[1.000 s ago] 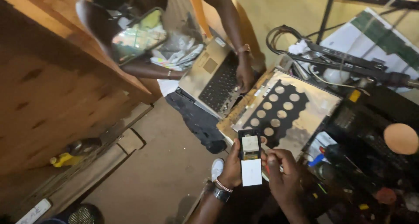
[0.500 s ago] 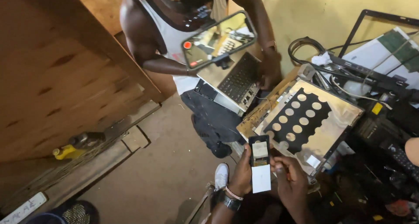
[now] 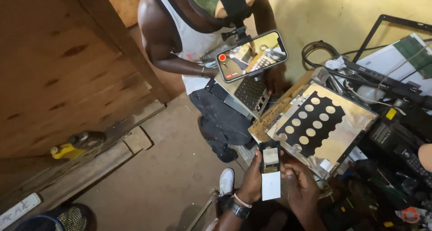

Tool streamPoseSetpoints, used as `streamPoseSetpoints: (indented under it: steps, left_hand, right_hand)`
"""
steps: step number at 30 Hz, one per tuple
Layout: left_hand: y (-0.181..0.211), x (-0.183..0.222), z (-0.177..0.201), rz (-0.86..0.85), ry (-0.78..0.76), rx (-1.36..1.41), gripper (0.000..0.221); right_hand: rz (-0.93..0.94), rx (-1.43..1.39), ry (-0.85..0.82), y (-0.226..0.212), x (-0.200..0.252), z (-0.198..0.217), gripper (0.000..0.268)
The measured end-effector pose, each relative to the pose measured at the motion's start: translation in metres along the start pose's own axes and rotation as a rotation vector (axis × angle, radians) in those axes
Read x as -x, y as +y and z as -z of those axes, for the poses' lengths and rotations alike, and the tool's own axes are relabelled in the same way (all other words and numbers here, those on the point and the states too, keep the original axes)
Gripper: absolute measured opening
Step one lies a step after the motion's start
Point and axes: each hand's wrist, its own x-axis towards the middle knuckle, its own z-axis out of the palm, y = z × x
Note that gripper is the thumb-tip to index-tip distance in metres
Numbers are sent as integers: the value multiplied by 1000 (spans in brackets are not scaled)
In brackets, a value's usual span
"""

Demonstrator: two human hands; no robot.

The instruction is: A person is repairing a mobile phone at a workbench, using a screwdriver to remove screws and inspecting internal components.

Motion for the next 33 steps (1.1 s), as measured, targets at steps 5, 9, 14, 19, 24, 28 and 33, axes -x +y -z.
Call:
streamPoseSetpoints:
  steps: [5,9,14,19,24,28,33]
  left_hand:
    - [-1,4,0,31,73,-51,65]
    - [-4,5,1,25,38,-44,64]
    - [-11,4,4,29,10,-11,65]
    - [-22,4,10,17,27,-83,65]
    - [-39,11,16,1,24,-146,64]
    - [-71,14,35,26,36,-35,62]
    - [-121,18,57,50,127,-87,58]
  right_hand:
    - [-21,16,4,-4,3,1,16]
    - [13,71,-40,1,3,4,16]
    - [-28,115,-11,-5,8,5,16]
    - [9,78,29,16,16,9,14]
    - [6,17,32,26,30,11,18]
    - [-102,40,47,65,54,19,25]
    - [-43,44,-27,100,81,41,22]
